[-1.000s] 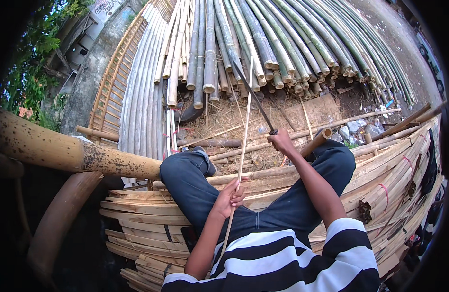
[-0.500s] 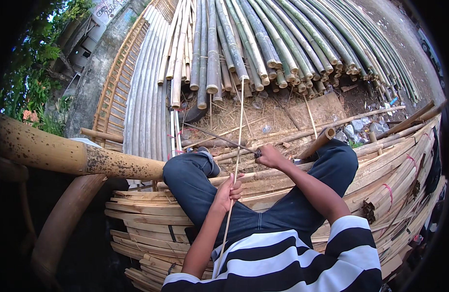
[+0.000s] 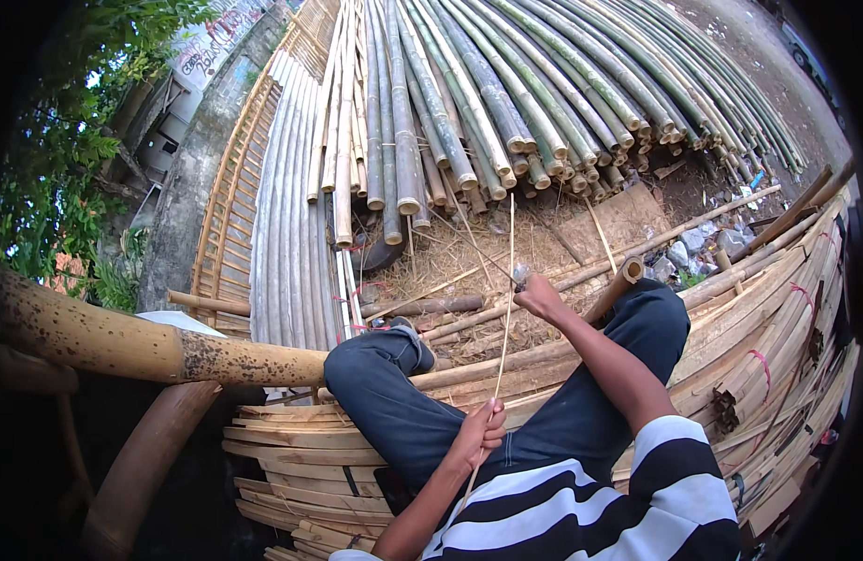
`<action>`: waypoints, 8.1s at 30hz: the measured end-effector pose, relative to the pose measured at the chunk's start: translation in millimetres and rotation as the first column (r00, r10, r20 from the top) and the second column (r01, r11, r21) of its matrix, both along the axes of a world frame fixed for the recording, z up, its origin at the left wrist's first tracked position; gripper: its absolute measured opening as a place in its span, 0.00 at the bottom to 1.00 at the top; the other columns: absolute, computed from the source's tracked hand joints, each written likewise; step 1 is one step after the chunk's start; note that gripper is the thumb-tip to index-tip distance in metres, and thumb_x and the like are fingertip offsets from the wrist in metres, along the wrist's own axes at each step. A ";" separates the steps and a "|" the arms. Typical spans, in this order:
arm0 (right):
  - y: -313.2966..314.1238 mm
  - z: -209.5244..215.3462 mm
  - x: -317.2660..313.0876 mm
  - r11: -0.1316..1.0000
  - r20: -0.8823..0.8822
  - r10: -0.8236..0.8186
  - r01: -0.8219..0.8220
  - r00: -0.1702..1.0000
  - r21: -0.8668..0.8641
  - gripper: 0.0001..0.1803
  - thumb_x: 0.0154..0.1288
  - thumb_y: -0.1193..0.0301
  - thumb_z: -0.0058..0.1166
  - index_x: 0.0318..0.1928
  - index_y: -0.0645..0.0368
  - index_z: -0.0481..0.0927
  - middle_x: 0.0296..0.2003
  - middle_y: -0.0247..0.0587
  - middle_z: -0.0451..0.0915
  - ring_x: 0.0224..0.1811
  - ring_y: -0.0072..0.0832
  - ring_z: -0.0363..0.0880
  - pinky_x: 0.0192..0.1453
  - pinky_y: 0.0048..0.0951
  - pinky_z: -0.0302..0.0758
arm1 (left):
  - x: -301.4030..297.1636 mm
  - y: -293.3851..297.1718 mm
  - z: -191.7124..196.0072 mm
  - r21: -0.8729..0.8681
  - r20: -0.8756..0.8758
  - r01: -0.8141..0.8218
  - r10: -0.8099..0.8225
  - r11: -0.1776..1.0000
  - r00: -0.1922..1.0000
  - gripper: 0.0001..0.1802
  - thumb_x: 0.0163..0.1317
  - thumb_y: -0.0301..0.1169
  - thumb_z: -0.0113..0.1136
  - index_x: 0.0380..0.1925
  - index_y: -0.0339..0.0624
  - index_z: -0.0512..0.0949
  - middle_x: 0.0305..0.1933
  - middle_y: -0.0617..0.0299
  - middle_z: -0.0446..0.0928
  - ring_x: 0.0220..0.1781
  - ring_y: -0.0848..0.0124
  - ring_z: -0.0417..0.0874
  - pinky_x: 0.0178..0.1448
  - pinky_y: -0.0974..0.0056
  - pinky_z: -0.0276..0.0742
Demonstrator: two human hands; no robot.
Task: The person uses a machete to scrape and smooth a thin strip of bamboo by pulling the strip against the blade.
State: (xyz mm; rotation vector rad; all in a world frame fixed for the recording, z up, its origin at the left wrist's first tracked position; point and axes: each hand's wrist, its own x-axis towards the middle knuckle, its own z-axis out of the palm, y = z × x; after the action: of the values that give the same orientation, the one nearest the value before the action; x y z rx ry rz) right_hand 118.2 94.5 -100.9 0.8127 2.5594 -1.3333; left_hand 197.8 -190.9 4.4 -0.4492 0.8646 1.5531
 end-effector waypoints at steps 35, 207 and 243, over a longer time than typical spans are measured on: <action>-89.0 46.0 12.2 0.903 -0.373 0.429 -0.405 0.823 0.144 0.14 0.45 0.63 0.54 0.22 0.63 0.77 0.20 0.58 0.76 0.26 0.52 0.77 0.32 0.46 0.72 | -55.2 9.5 8.3 -0.061 -0.453 -0.126 0.085 0.990 0.887 0.13 0.75 0.40 0.40 0.30 0.49 0.63 0.18 0.75 0.52 0.13 0.85 0.48 0.15 0.76 0.42; 20.3 -23.0 -3.8 0.916 -0.046 -0.307 0.282 0.951 -0.286 0.13 0.42 0.71 0.52 0.18 0.74 0.74 0.15 0.54 0.74 0.18 0.38 0.76 0.22 0.39 0.69 | -37.1 0.8 13.7 0.022 -0.160 -0.167 0.169 0.986 0.973 0.12 0.74 0.38 0.42 0.35 0.44 0.66 0.17 0.74 0.53 0.13 0.84 0.52 0.16 0.77 0.49; -10.5 17.1 -12.3 0.998 -0.021 0.068 -0.068 0.997 -0.015 0.16 0.42 0.67 0.51 0.26 0.69 0.81 0.28 0.63 0.80 0.35 0.54 0.82 0.42 0.45 0.78 | -12.7 -10.4 24.1 -0.175 -0.292 0.010 -0.061 0.985 0.954 0.16 0.75 0.44 0.39 0.28 0.51 0.60 0.17 0.76 0.49 0.13 0.87 0.46 0.14 0.77 0.40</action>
State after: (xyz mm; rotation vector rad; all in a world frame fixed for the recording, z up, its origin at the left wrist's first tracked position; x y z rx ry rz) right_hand 105.9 84.0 -83.8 0.7065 2.5639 -1.3471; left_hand 185.1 -201.3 28.5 -0.3245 1.2394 1.5412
